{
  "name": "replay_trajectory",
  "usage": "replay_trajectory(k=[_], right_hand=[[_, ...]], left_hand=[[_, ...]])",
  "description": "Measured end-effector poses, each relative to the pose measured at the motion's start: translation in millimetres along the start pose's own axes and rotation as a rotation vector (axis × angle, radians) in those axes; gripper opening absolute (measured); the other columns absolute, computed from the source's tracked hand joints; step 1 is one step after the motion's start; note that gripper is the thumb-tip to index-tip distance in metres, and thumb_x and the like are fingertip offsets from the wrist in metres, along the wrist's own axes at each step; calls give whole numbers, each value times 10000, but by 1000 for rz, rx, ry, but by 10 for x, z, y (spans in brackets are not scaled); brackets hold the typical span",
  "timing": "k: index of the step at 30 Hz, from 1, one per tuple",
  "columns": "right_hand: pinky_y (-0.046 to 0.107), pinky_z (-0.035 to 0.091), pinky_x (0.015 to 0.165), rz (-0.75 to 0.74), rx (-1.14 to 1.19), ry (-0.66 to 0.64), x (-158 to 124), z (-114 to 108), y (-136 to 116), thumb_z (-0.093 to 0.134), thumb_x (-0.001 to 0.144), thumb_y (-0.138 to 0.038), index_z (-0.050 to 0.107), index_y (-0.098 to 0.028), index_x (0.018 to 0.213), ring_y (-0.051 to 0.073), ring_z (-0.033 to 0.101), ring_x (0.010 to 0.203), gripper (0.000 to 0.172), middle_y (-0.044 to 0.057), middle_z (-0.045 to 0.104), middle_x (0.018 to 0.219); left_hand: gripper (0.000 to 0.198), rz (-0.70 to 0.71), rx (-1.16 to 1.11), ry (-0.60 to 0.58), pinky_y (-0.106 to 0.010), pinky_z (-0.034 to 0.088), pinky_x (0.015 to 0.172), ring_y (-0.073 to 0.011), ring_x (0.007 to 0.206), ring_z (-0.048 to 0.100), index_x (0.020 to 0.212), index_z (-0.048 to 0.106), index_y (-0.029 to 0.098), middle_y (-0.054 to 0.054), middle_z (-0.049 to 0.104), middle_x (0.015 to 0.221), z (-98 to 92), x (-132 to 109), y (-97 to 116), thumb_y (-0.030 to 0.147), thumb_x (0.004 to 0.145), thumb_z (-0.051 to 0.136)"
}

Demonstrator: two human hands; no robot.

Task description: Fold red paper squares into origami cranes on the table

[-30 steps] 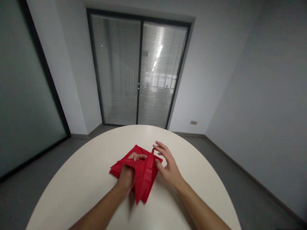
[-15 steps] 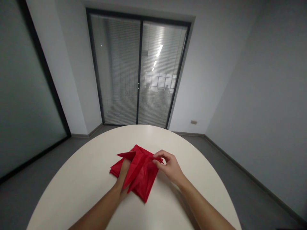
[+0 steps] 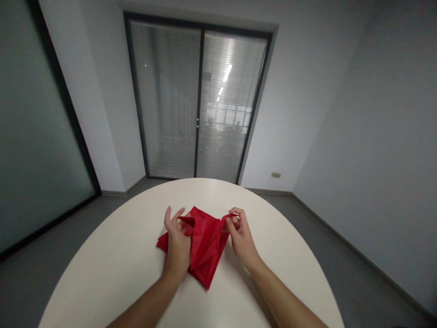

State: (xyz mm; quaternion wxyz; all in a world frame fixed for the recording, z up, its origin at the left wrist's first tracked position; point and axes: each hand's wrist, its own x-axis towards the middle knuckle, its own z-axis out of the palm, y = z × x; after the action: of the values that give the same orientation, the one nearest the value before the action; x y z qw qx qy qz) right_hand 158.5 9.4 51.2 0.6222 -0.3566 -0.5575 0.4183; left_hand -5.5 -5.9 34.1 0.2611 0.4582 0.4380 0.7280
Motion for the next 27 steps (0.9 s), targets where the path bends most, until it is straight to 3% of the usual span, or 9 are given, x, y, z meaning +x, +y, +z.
replay_trajectory(k=[2,3,5,7,10,14,18,22,27], right_hand=[[257,481,595,-49,-49,68,1,-17,-10,576,896,-385,428,-271,1071,136,494,608,257,-71,408,693],[251,471,591,-73,-71,99,5,-31,-24,561,896,-343,420,-269,1083,133,489,612,246,-67,416,707],[243,457,589,-102,-99,142,13,-60,-55,538,887,-278,408,-265,1096,131,486,620,246,-58,454,737],[242,456,590,-112,-114,159,17,-80,-79,527,881,-252,402,-263,1114,131,489,628,265,-49,485,762],[234,450,580,-114,-171,159,9,-84,-90,530,892,-262,402,-258,1173,126,484,633,310,-43,485,788],[225,432,554,-126,-255,75,-26,-53,-87,499,941,-308,392,-257,1250,115,459,607,330,-46,437,794],[238,457,577,-120,-278,-63,-77,-25,-108,452,985,-337,361,-259,1317,121,491,630,353,-32,452,830],[298,525,769,-131,-265,-175,-119,-4,-152,481,981,-315,341,-266,1368,151,571,803,415,3,520,917],[396,498,940,-190,-241,-288,-140,12,-186,613,884,-218,188,-275,1477,192,590,970,731,56,568,1076]], left_hand=[[972,291,269,48,-528,388,1132,-324,1446,330,1515,142,259,-171,260,1589,-41,3,69,200,745,732],[851,432,398,-43,-557,334,1161,-329,1477,260,1486,258,259,-144,265,1593,-66,-9,113,146,764,692],[628,714,593,-299,-554,316,1169,-299,1459,308,1369,471,314,-73,406,1532,-105,-55,201,44,809,559],[581,852,680,-529,-534,334,1156,-290,1393,416,1332,523,303,-63,521,1450,-111,-118,268,53,808,539],[516,825,729,-619,-522,348,1137,-299,1300,516,1310,547,241,-85,602,1367,-69,-185,301,118,809,561],[407,722,778,-510,-520,377,1097,-280,1149,621,1292,556,212,-92,691,1218,-16,-163,236,184,886,553],[366,665,814,-491,-520,435,1032,-294,1082,648,1249,577,207,-99,704,1177,-6,-122,150,231,885,602],[334,612,796,-454,-426,546,875,-272,993,689,1227,580,202,-98,725,1117,-13,-119,104,169,896,550],[320,665,770,-424,-361,585,829,-244,952,722,1221,576,177,-103,736,1103,-40,-79,84,161,907,519]])
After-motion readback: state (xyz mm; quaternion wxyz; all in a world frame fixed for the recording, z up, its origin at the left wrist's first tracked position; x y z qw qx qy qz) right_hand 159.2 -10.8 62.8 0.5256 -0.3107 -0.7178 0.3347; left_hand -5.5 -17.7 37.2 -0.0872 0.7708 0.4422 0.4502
